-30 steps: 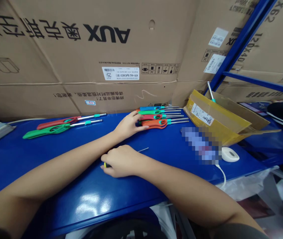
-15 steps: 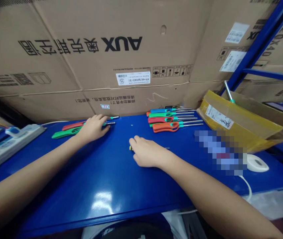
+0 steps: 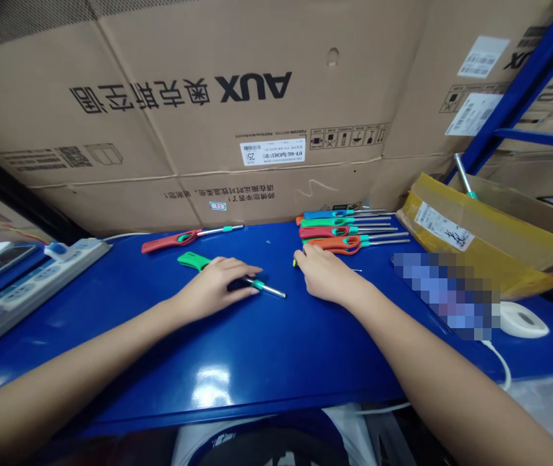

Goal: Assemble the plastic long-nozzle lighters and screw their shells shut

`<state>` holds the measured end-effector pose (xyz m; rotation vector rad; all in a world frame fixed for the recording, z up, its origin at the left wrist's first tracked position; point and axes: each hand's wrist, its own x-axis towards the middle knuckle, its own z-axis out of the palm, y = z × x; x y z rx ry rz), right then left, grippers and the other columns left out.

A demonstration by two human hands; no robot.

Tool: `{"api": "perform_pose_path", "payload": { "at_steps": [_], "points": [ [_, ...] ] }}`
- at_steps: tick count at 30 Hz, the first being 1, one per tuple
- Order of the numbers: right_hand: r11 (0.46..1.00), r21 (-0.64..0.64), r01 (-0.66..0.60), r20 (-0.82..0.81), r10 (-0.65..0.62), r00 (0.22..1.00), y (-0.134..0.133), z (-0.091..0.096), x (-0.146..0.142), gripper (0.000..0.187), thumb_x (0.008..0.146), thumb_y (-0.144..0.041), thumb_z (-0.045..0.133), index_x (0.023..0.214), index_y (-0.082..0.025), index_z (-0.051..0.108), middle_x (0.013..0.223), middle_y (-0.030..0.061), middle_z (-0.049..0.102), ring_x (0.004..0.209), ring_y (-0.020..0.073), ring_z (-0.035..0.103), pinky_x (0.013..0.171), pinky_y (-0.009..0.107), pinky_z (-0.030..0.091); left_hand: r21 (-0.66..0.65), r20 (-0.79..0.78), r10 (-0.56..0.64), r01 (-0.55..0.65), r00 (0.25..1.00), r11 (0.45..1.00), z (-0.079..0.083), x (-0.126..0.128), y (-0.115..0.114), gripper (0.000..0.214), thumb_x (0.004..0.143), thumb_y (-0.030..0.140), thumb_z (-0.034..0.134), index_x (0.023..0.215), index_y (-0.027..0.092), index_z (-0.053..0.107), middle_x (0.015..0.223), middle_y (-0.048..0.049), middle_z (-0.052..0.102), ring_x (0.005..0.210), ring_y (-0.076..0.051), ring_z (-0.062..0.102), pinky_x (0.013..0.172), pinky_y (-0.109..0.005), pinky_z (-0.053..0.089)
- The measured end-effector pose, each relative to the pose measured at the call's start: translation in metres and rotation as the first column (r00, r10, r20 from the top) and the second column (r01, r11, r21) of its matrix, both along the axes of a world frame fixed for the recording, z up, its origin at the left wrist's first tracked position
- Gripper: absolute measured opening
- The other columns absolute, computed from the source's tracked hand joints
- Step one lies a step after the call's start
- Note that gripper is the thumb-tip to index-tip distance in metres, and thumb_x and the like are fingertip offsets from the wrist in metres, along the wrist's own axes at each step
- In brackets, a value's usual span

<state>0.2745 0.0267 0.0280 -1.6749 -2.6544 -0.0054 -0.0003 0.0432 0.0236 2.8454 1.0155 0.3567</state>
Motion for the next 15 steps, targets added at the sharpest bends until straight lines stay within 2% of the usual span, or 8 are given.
{"api": "perform_pose_path", "payload": {
  "at_steps": [3,5,7,9,10,12,15],
  "points": [
    [0.999,0.030,-0.036,-0.036,0.037,0.999,0.000,0.002,0.001,0.031,0.094,-0.011,0.047,0.121,-0.010,0.062,0.116,0.0192,0.060,0.107,0.0335,0.060,0.086,0.043,0.049,-0.007,0.012,-0.073,0.073,0.997,0.997,0.016,0.001,-0.022,0.054,0.096,0.053,0.060,0.144,0.029,0.052,0.135,-0.0075,0.064,0.125,-0.025,0.058,0.104,-0.041,0.040],
    [0.995,0.054,-0.085,-0.074,0.089,0.993,-0.004,0.006,-0.005,0.028,0.099,-0.020,0.048,0.122,-0.013,0.062,0.121,0.0160,0.059,0.113,0.0301,0.058,0.097,0.042,0.045,0.015,-0.028,-0.057,0.057,0.998,0.998,0.025,-0.015,-0.021,0.062,0.094,0.054,0.063,0.148,0.030,0.046,0.141,-0.0088,0.060,0.130,-0.029,0.054,0.108,-0.046,0.038],
    [0.986,0.075,-0.152,-0.121,0.160,0.980,-0.009,0.009,-0.015,0.031,0.104,-0.036,0.046,0.122,-0.017,0.063,0.123,0.0112,0.060,0.117,0.0260,0.055,0.103,0.039,0.042,0.021,-0.063,-0.024,0.025,0.998,0.999,0.028,-0.038,-0.008,0.070,0.091,0.054,0.065,0.151,0.028,0.042,0.146,-0.0105,0.055,0.135,-0.032,0.050,0.113,-0.050,0.035],
    [0.964,0.049,-0.261,-0.236,0.265,0.935,-0.015,0.009,-0.026,0.035,0.101,-0.048,0.052,0.113,-0.018,0.066,0.114,0.0087,0.064,0.111,0.0250,0.056,0.098,0.039,0.043,-0.006,-0.062,0.034,-0.035,0.998,0.999,0.023,-0.061,0.009,0.071,0.092,0.055,0.063,0.152,0.024,0.042,0.149,-0.0126,0.052,0.138,-0.032,0.048,0.116,-0.052,0.034],
    [0.953,0.020,-0.302,-0.243,0.297,0.923,-0.017,0.008,-0.030,0.035,0.098,-0.051,0.056,0.110,-0.019,0.066,0.111,0.0077,0.065,0.107,0.0252,0.057,0.094,0.039,0.044,-0.026,-0.065,0.045,-0.047,0.997,0.999,0.018,-0.070,0.017,0.071,0.092,0.055,0.062,0.151,0.022,0.043,0.150,-0.0135,0.051,0.139,-0.033,0.047,0.117,-0.053,0.034],
    [0.939,-0.016,-0.345,-0.219,0.333,0.917,-0.020,0.005,-0.035,0.027,0.097,-0.045,0.059,0.102,-0.019,0.066,0.104,0.0069,0.066,0.100,0.0246,0.058,0.090,0.040,0.043,-0.053,-0.080,0.035,-0.039,0.996,0.998,0.008,-0.083,0.030,0.066,0.093,0.054,0.060,0.150,0.023,0.046,0.151,-0.0133,0.050,0.140,-0.034,0.045,0.118,-0.054,0.034],
    [0.945,-0.037,-0.325,-0.169,0.314,0.934,-0.022,0.005,-0.030,0.014,0.097,-0.031,0.058,0.094,-0.019,0.064,0.092,0.0050,0.066,0.090,0.0221,0.060,0.081,0.036,0.042,-0.101,-0.018,0.030,-0.032,0.999,0.994,0.002,-0.090,0.039,0.053,0.098,0.049,0.054,0.144,0.022,0.054,0.142,-0.0132,0.056,0.130,-0.029,0.055,0.112,-0.046,0.042]
  ]
}}
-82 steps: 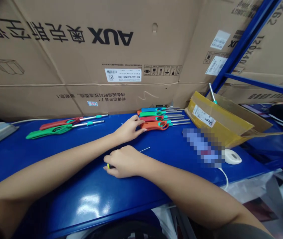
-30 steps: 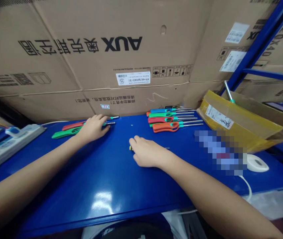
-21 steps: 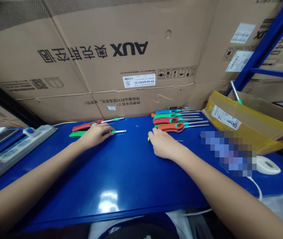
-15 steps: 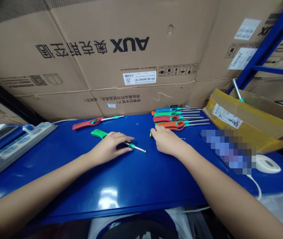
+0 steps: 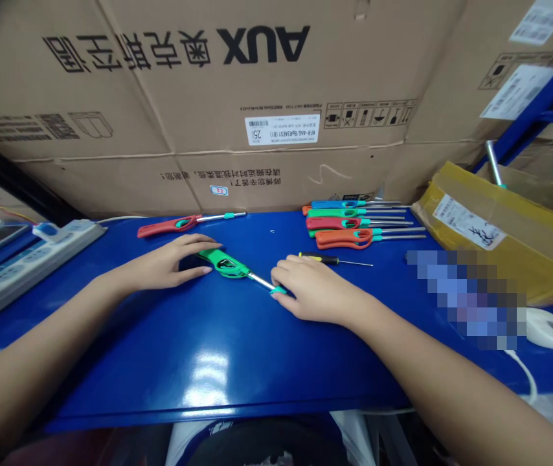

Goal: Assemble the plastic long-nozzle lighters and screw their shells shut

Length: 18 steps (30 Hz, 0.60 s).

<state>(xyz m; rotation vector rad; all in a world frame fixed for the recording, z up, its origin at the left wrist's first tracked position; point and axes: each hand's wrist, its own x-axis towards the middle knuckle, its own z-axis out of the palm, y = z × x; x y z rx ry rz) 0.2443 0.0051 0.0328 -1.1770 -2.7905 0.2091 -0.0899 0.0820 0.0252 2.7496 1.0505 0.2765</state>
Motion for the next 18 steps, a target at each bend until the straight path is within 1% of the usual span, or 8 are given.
{"api": "perform_pose_path", "payload": {
  "at_steps": [2,4,5,7,9,11,15,18],
  "points": [
    [0.998,-0.012,0.064,0.031,-0.064,0.998,0.000,0.004,0.007,0.008,0.093,-0.027,0.059,0.091,-0.021,0.064,0.085,0.0020,0.066,0.080,0.0198,0.060,0.068,0.032,0.039,-0.020,0.029,-0.011,0.011,1.000,1.000,0.002,0.002,-0.002,0.044,0.098,0.048,0.056,0.133,0.022,0.063,0.127,-0.0110,0.064,0.114,-0.025,0.063,0.102,-0.039,0.050],
    [0.996,-0.036,0.081,0.039,-0.080,0.996,-0.001,0.010,0.012,0.007,0.090,-0.028,0.063,0.089,-0.022,0.064,0.086,-0.0001,0.066,0.076,0.0179,0.061,0.062,0.031,0.037,-0.058,0.021,-0.011,0.012,1.000,0.998,0.006,0.007,-0.008,0.038,0.094,0.049,0.062,0.121,0.022,0.069,0.115,-0.0086,0.068,0.101,-0.023,0.067,0.090,-0.035,0.053],
    [0.995,-0.009,0.095,0.022,-0.095,0.995,-0.001,0.012,0.014,0.011,0.090,-0.033,0.064,0.090,-0.022,0.065,0.087,-0.0003,0.066,0.077,0.0180,0.062,0.062,0.031,0.037,-0.074,0.020,-0.007,0.009,1.000,0.997,0.008,0.011,-0.013,0.037,0.093,0.049,0.066,0.117,0.022,0.070,0.112,-0.0075,0.069,0.097,-0.022,0.067,0.087,-0.033,0.053],
    [0.996,0.024,0.089,-0.015,-0.088,0.996,-0.001,0.013,0.015,0.024,0.092,-0.040,0.064,0.108,-0.023,0.065,0.105,0.0010,0.068,0.086,0.0192,0.066,0.066,0.031,0.041,-0.095,0.013,-0.011,0.013,1.000,0.995,0.011,0.021,-0.024,0.033,0.091,0.046,0.069,0.115,0.023,0.070,0.111,-0.0060,0.069,0.095,-0.021,0.067,0.083,-0.031,0.053],
    [0.997,0.039,0.073,-0.026,-0.072,0.997,-0.001,0.011,0.013,0.040,0.092,-0.047,0.065,0.124,-0.023,0.061,0.119,0.0033,0.066,0.094,0.0214,0.067,0.071,0.032,0.044,-0.106,0.018,-0.022,0.024,1.000,0.994,0.011,0.032,-0.037,0.031,0.092,0.043,0.069,0.116,0.023,0.070,0.111,-0.0049,0.069,0.096,-0.021,0.067,0.085,-0.030,0.053],
    [0.999,0.028,0.043,-0.011,-0.043,0.999,-0.001,0.008,0.011,0.045,0.091,-0.051,0.066,0.126,-0.023,0.060,0.120,0.0042,0.067,0.098,0.0233,0.068,0.073,0.033,0.045,-0.118,0.048,-0.028,0.033,0.998,0.992,0.010,0.044,-0.049,0.031,0.093,0.044,0.067,0.117,0.023,0.069,0.111,-0.0048,0.069,0.095,-0.020,0.067,0.084,-0.029,0.052],
    [1.000,-0.014,-0.022,0.013,0.022,1.000,0.000,0.006,0.008,0.036,0.093,-0.054,0.063,0.112,-0.024,0.067,0.106,0.0025,0.071,0.090,0.0227,0.069,0.072,0.033,0.046,-0.146,0.112,-0.064,0.080,0.992,0.986,0.008,0.059,-0.062,0.030,0.099,0.043,0.059,0.116,0.022,0.071,0.106,-0.0046,0.072,0.092,-0.018,0.068,0.080,-0.028,0.052],
    [1.000,0.001,0.001,-0.001,-0.001,1.000,0.001,0.005,0.008,0.029,0.100,-0.045,0.055,0.115,-0.023,0.067,0.108,0.0039,0.074,0.092,0.0226,0.070,0.073,0.033,0.048,-0.130,0.205,-0.038,0.065,0.978,0.989,0.003,0.062,-0.062,0.030,0.103,0.037,0.050,0.117,0.020,0.070,0.107,-0.0054,0.074,0.094,-0.018,0.070,0.083,-0.028,0.053]
  ]
}}
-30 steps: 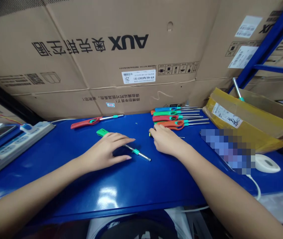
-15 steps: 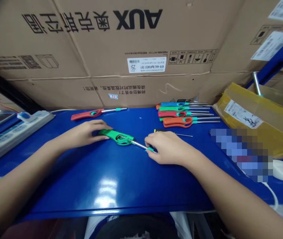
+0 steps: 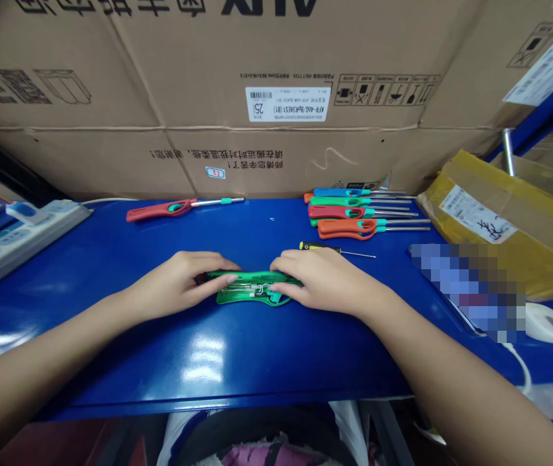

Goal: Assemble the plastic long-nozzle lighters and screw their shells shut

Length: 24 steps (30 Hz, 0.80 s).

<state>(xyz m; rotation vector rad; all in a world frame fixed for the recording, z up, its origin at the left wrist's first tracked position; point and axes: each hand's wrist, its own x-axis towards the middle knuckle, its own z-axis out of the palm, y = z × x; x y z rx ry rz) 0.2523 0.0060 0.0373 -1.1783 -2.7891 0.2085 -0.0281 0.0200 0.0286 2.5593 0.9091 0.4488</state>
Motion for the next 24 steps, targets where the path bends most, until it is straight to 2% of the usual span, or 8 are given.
{"api": "perform_pose_path", "payload": {
  "at_steps": [4,8,11,14,17,19,22,24],
  "points": [
    [0.993,0.076,0.092,-0.025,-0.091,0.996,0.003,-0.007,0.002,0.032,0.102,-0.032,0.049,0.129,-0.022,0.062,0.121,0.0078,0.073,0.106,0.0259,0.069,0.080,0.035,0.051,0.011,0.109,0.108,-0.110,0.988,0.994,-0.008,-0.001,0.007,0.029,0.101,0.033,0.051,0.116,0.019,0.071,0.109,-0.0056,0.076,0.092,-0.017,0.071,0.081,-0.027,0.054],
    [0.987,0.108,0.120,-0.039,-0.116,0.992,0.004,-0.009,0.001,0.032,0.101,-0.029,0.050,0.130,-0.022,0.060,0.115,0.0068,0.073,0.099,0.0232,0.069,0.072,0.031,0.049,-0.012,0.143,0.154,-0.154,0.978,0.988,-0.013,-0.001,0.009,0.026,0.097,0.031,0.056,0.110,0.017,0.074,0.098,-0.0052,0.075,0.079,-0.015,0.067,0.072,-0.025,0.053],
    [0.986,0.132,0.105,-0.072,-0.096,0.993,0.002,-0.005,-0.001,0.024,0.101,-0.033,0.051,0.119,-0.021,0.063,0.108,0.0050,0.070,0.084,0.0189,0.066,0.065,0.030,0.044,-0.085,0.206,0.205,-0.192,0.957,0.978,-0.015,0.001,0.009,0.026,0.097,0.033,0.057,0.103,0.017,0.077,0.095,-0.0052,0.075,0.076,-0.014,0.065,0.067,-0.024,0.050],
    [0.994,0.101,0.050,-0.130,-0.037,0.991,-0.002,0.001,-0.002,0.025,0.098,-0.041,0.057,0.111,-0.021,0.062,0.106,0.0041,0.067,0.082,0.0172,0.063,0.066,0.029,0.043,-0.249,0.273,0.299,-0.233,0.914,0.940,-0.015,0.004,0.008,0.029,0.095,0.039,0.060,0.100,0.017,0.077,0.094,-0.0059,0.075,0.076,-0.015,0.066,0.065,-0.025,0.051],
    [0.997,0.058,-0.050,-0.092,0.055,0.994,-0.006,0.005,-0.002,0.031,0.094,-0.049,0.062,0.109,-0.022,0.062,0.109,0.0036,0.067,0.085,0.0185,0.064,0.068,0.030,0.043,-0.495,0.321,0.436,-0.243,0.841,0.834,-0.013,0.007,0.007,0.031,0.089,0.043,0.067,0.097,0.014,0.076,0.088,-0.0062,0.075,0.072,-0.016,0.066,0.064,-0.026,0.054],
    [0.996,0.030,-0.089,-0.043,0.091,0.995,-0.007,0.004,-0.002,0.030,0.094,-0.048,0.063,0.109,-0.023,0.063,0.109,0.0032,0.067,0.087,0.0193,0.065,0.069,0.031,0.043,-0.596,0.382,0.540,-0.247,0.750,0.764,-0.010,0.008,0.007,0.031,0.084,0.043,0.072,0.095,0.013,0.075,0.083,-0.0048,0.073,0.065,-0.014,0.064,0.062,-0.026,0.054],
    [0.996,-0.020,-0.084,-0.011,0.084,0.996,-0.006,0.001,-0.001,0.025,0.097,-0.042,0.061,0.113,-0.023,0.062,0.110,0.0036,0.067,0.086,0.0190,0.065,0.069,0.030,0.044,-0.671,0.505,0.630,-0.192,0.590,0.716,-0.006,0.008,0.007,0.032,0.077,0.038,0.079,0.098,0.014,0.074,0.081,-0.0024,0.070,0.063,-0.011,0.061,0.062,-0.025,0.053],
    [0.996,-0.054,-0.071,-0.008,0.070,0.997,-0.006,-0.001,-0.002,0.020,0.098,-0.038,0.059,0.110,-0.023,0.062,0.109,0.0037,0.066,0.085,0.0184,0.065,0.068,0.030,0.044,-0.711,0.540,0.635,-0.105,0.552,0.696,-0.004,0.007,0.007,0.033,0.074,0.034,0.081,0.100,0.016,0.074,0.080,-0.0009,0.068,0.063,-0.010,0.060,0.061,-0.023,0.051]
  ]
}}
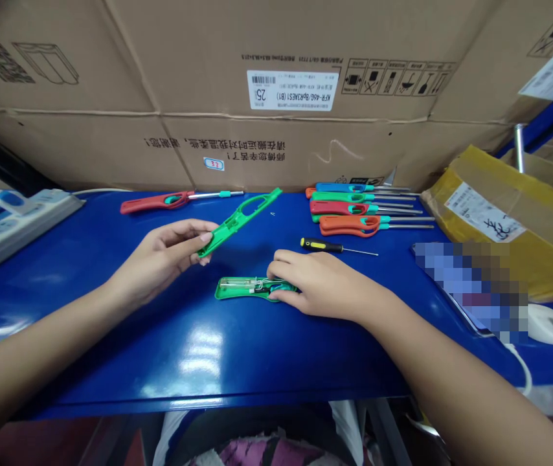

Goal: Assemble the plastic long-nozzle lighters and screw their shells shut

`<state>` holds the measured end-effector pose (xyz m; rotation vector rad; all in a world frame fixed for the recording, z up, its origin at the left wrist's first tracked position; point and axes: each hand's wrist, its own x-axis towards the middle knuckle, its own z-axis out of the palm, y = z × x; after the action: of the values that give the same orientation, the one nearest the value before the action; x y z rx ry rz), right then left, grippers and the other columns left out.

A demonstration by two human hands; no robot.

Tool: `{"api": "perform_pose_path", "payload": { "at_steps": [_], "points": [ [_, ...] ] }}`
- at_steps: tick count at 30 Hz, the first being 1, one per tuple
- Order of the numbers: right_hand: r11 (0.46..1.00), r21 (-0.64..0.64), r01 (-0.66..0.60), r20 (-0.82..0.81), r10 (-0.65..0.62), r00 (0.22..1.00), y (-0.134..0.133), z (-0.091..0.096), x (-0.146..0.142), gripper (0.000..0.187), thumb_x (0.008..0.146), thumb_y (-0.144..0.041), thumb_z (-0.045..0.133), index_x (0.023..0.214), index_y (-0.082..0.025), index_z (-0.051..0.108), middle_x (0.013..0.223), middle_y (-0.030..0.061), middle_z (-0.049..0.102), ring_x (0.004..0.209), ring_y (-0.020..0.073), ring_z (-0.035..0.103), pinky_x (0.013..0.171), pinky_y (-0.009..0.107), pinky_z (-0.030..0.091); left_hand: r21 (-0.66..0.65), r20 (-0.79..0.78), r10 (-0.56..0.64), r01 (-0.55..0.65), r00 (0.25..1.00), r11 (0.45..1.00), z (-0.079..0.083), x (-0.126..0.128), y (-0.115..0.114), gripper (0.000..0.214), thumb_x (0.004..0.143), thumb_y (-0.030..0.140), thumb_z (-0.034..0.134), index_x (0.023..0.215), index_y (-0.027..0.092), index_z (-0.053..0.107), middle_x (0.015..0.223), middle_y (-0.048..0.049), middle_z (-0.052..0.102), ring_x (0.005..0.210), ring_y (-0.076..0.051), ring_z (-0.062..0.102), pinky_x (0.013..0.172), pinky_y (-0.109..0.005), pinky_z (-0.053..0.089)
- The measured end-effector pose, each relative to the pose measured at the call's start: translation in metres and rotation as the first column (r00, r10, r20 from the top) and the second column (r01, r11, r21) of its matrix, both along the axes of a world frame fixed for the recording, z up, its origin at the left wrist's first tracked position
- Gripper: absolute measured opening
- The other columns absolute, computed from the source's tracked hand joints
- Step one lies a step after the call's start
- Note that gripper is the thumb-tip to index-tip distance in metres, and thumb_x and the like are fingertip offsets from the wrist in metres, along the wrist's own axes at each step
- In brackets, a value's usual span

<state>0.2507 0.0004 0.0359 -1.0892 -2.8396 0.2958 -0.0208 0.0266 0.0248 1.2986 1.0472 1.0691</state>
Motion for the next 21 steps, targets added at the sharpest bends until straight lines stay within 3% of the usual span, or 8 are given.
{"api": "perform_pose_path", "payload": {
  "at_steps": [2,6,11,16,21],
  "points": [
    [0.999,-0.033,0.016,-0.011,-0.016,1.000,0.000,-0.002,-0.001,0.015,0.099,-0.035,0.058,0.106,-0.022,0.062,0.107,0.0038,0.065,0.085,0.0183,0.064,0.070,0.031,0.045,-0.032,0.018,-0.067,0.067,0.998,0.997,0.001,-0.001,-0.001,0.029,0.073,0.030,0.081,0.098,0.017,0.074,0.076,0.0000,0.066,0.060,-0.009,0.057,0.056,-0.022,0.047],
    [0.996,-0.065,0.061,-0.064,-0.065,0.996,0.000,-0.006,-0.003,0.010,0.098,-0.030,0.058,0.101,-0.021,0.062,0.110,0.0059,0.064,0.091,0.0198,0.064,0.077,0.032,0.046,-0.043,-0.115,-0.242,0.239,0.963,0.970,0.005,-0.003,-0.006,0.021,0.078,0.033,0.075,0.091,0.016,0.076,0.071,-0.0016,0.065,0.058,-0.011,0.054,0.051,-0.022,0.041],
    [0.990,-0.104,0.091,-0.099,-0.101,0.990,0.002,-0.006,-0.002,0.007,0.097,-0.028,0.055,0.097,-0.020,0.055,0.102,0.0047,0.061,0.075,0.0161,0.056,0.066,0.029,0.041,0.058,-0.401,-0.469,0.533,0.787,0.844,0.008,-0.004,-0.012,0.019,0.084,0.031,0.069,0.089,0.015,0.076,0.070,-0.0026,0.069,0.057,-0.011,0.054,0.050,-0.022,0.040],
    [0.988,-0.064,0.140,-0.079,-0.145,0.986,0.001,-0.001,-0.003,0.012,0.096,-0.032,0.056,0.095,-0.021,0.051,0.097,0.0033,0.062,0.074,0.0161,0.053,0.065,0.029,0.037,0.174,-0.698,-0.428,0.715,0.575,0.677,0.001,-0.002,-0.017,0.017,0.085,0.018,0.064,0.096,0.019,0.078,0.087,-0.0040,0.075,0.066,-0.013,0.064,0.057,-0.023,0.045],
    [0.977,-0.106,0.183,-0.105,-0.194,0.975,0.002,-0.002,-0.003,0.011,0.094,-0.031,0.057,0.094,-0.022,0.051,0.085,-0.0003,0.062,0.068,0.0144,0.053,0.061,0.027,0.034,0.244,-0.792,-0.303,0.731,0.529,0.637,-0.001,-0.003,-0.020,0.014,0.089,0.025,0.066,0.098,0.023,0.077,0.097,-0.0024,0.073,0.083,-0.015,0.070,0.076,-0.025,0.053]
  ]
}}
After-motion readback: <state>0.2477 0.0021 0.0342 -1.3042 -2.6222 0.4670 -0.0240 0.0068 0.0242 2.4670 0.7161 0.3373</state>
